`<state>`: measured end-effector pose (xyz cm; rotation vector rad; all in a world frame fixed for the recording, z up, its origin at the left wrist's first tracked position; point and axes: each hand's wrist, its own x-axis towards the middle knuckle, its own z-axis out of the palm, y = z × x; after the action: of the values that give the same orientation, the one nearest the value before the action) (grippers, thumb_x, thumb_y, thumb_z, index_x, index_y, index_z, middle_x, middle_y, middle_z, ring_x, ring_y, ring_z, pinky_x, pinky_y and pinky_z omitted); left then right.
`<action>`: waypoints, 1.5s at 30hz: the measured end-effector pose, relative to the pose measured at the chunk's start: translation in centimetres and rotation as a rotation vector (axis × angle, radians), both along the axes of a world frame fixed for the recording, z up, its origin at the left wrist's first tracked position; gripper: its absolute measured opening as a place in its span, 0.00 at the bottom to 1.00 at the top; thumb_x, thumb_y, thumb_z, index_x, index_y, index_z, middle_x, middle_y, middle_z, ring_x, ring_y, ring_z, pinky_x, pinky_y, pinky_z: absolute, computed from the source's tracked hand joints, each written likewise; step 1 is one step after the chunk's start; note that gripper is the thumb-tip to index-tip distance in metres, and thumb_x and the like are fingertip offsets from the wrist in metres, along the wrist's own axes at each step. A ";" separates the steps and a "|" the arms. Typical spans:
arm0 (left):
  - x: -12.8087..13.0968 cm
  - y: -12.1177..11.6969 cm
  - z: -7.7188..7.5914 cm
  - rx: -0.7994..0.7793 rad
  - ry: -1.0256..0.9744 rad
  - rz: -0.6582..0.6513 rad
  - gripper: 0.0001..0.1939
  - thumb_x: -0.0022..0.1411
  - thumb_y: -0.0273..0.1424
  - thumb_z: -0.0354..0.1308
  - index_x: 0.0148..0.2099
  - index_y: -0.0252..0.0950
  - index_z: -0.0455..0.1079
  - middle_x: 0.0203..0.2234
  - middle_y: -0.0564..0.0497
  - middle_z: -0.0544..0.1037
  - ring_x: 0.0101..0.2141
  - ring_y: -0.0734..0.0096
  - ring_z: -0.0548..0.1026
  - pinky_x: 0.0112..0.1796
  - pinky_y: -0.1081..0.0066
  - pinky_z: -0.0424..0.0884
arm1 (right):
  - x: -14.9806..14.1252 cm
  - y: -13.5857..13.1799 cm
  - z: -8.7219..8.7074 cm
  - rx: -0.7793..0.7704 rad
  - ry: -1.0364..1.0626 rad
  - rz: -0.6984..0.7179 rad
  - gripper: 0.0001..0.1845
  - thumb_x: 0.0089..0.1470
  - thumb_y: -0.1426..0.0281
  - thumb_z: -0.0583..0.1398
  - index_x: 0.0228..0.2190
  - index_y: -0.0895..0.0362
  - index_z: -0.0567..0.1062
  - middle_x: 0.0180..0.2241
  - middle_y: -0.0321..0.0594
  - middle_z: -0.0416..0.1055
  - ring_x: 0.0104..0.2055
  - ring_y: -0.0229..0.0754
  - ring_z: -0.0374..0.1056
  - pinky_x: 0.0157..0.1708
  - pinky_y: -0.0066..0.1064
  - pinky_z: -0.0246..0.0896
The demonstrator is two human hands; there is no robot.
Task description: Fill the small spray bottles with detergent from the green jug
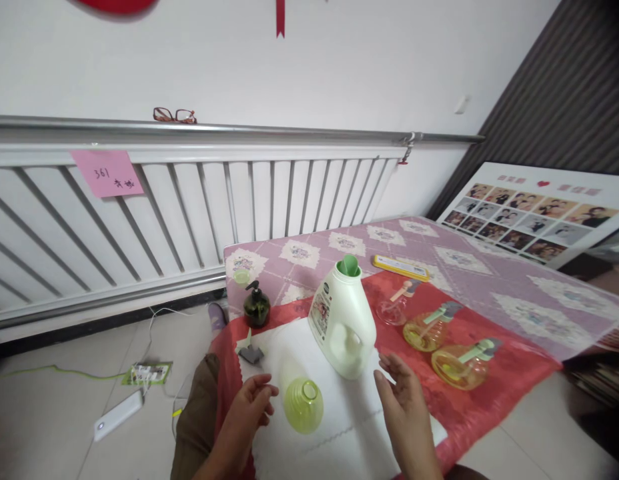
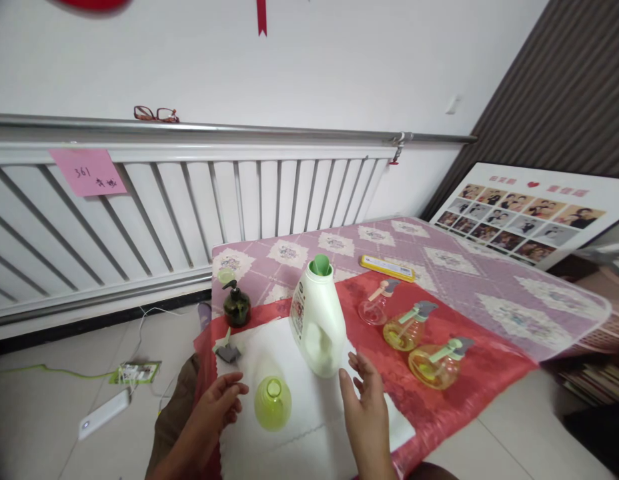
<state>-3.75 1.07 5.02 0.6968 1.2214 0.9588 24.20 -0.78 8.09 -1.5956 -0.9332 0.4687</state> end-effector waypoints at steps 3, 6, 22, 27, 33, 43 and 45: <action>0.7 -1.2 -1.0 0.322 0.269 -0.108 0.32 0.47 0.27 0.66 0.56 0.38 0.66 0.50 0.43 0.75 0.47 0.61 0.74 0.46 0.65 0.71 | 0.0 2.3 0.1 -0.002 0.043 0.017 0.33 0.49 0.51 0.62 0.51 0.56 0.65 0.51 0.53 0.71 0.54 0.53 0.67 0.50 0.47 0.64; 1.7 -2.0 -1.6 0.442 0.416 -0.254 0.44 0.42 0.24 0.67 0.63 0.39 0.60 0.62 0.41 0.65 0.62 0.51 0.61 0.61 0.56 0.57 | -0.4 4.3 0.2 -0.017 0.033 0.044 0.32 0.48 0.52 0.63 0.49 0.57 0.68 0.46 0.48 0.74 0.47 0.50 0.70 0.44 0.41 0.67; 4.7 -1.1 -3.4 0.524 0.497 -0.249 0.44 0.43 0.26 0.66 0.63 0.34 0.58 0.63 0.38 0.64 0.64 0.47 0.58 0.65 0.55 0.50 | 1.2 3.1 5.1 -0.094 0.101 0.120 0.27 0.45 0.52 0.63 0.42 0.56 0.72 0.35 0.41 0.78 0.33 0.46 0.73 0.32 0.34 0.68; 5.3 1.2 -2.8 0.588 0.502 -0.205 0.43 0.45 0.27 0.66 0.63 0.33 0.58 0.62 0.37 0.64 0.63 0.48 0.59 0.65 0.55 0.50 | 2.8 0.7 8.8 -0.179 -0.024 0.054 0.22 0.41 0.55 0.64 0.36 0.55 0.74 0.17 0.30 0.69 0.19 0.41 0.65 0.20 0.30 0.60; 6.3 3.7 -3.1 0.585 0.615 -0.238 0.46 0.43 0.28 0.66 0.64 0.29 0.53 0.63 0.35 0.62 0.63 0.49 0.59 0.64 0.54 0.52 | 4.8 -1.4 12.7 -0.291 -0.374 0.082 0.18 0.41 0.51 0.60 0.23 0.53 0.72 0.13 0.31 0.65 0.18 0.41 0.63 0.20 0.31 0.60; 6.6 4.3 -3.5 0.574 0.689 -0.281 0.47 0.44 0.32 0.64 0.66 0.29 0.52 0.63 0.36 0.63 0.63 0.49 0.60 0.64 0.54 0.54 | 8.2 -3.2 14.8 -0.358 -0.468 0.316 0.22 0.48 0.50 0.59 0.34 0.55 0.78 0.25 0.38 0.77 0.22 0.43 0.68 0.22 0.31 0.65; 6.5 4.1 -3.5 0.579 0.701 -0.283 0.47 0.45 0.32 0.64 0.66 0.28 0.52 0.63 0.35 0.62 0.63 0.48 0.60 0.64 0.53 0.54 | 8.1 -3.2 15.7 -0.425 -0.437 0.374 0.23 0.48 0.49 0.59 0.34 0.54 0.79 0.27 0.39 0.78 0.25 0.46 0.72 0.24 0.31 0.68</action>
<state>2.79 5.19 1.51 1.7243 1.3872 0.8526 32.27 -4.02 23.76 -1.9573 -1.5587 0.6202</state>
